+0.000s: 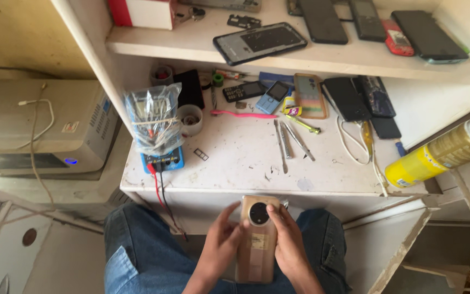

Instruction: The person works at a repair bench on a disassembled smartphone, using tweezers and a screwdriver to manipulate small internal components on the exposed board. They then handle a pink phone back cover and a gold phone, pressing and positioning parts on the devices.

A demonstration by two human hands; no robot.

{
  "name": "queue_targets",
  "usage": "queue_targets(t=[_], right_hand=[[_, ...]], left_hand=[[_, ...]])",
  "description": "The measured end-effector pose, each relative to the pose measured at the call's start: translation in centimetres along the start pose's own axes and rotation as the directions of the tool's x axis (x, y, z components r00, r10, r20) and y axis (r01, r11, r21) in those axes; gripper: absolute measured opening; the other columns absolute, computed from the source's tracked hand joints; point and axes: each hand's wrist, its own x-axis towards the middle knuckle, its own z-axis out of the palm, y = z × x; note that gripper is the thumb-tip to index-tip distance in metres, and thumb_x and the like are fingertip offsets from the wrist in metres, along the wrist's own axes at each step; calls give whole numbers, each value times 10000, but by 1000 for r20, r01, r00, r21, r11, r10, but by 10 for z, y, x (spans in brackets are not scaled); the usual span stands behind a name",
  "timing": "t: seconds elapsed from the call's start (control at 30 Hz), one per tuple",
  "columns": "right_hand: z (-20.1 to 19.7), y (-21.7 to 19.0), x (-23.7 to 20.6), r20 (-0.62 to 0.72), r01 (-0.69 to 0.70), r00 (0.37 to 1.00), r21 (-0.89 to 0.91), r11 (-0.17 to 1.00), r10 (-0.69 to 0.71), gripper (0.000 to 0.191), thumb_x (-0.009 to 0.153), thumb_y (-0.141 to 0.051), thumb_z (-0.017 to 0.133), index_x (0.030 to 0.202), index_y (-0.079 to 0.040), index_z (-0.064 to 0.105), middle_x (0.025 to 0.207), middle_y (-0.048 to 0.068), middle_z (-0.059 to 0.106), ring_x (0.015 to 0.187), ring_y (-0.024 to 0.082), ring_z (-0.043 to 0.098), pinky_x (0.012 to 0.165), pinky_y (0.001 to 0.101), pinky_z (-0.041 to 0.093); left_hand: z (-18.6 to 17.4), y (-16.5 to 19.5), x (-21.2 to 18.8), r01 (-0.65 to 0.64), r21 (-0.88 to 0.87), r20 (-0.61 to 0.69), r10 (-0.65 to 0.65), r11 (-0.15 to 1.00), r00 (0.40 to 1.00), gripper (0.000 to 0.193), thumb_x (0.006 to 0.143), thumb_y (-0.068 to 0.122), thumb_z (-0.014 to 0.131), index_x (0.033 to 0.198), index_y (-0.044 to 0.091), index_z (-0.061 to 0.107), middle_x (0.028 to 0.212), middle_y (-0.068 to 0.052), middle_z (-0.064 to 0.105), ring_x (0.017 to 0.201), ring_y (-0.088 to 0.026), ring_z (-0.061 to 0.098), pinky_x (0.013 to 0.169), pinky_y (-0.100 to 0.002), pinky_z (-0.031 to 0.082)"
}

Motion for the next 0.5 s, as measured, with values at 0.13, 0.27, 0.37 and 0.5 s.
queue_targets(t=[0.13,0.27,0.37,0.5], right_hand=[[6,3,-6,77,21,997,-66,998,-16,381,948,-267,666,1237,-19,663,1099,67,702,1007,142,646,850,321,513],[10,10,-10,113,63,993,-188,980,-42,351,930,-267,667,1205,-49,685,1082,34,700,993,96,627,854,288,494],[8,14,-12,170,189,975,-277,942,-146,326,992,-307,643,1154,-30,697,1034,21,660,963,70,569,856,266,464],[6,15,-16,238,287,948,-355,890,-211,359,1069,-347,613,1061,4,688,960,22,622,909,75,517,818,269,453]], left_hand=[[3,20,-3,-77,89,-120,88,993,989,385,978,272,656,1284,42,696,758,-71,678,682,-92,553,588,-242,458],[-2,33,-5,-225,-42,-164,215,973,963,356,979,271,653,1185,-14,708,831,-17,711,763,-50,622,673,-219,524],[-4,40,-9,-185,-22,-154,179,983,972,323,947,250,683,1123,-18,726,818,-33,759,752,-60,637,678,-230,526],[-3,44,-19,-272,43,-150,275,961,950,278,978,213,666,1030,-49,742,803,-34,728,760,-49,596,674,-237,506]])
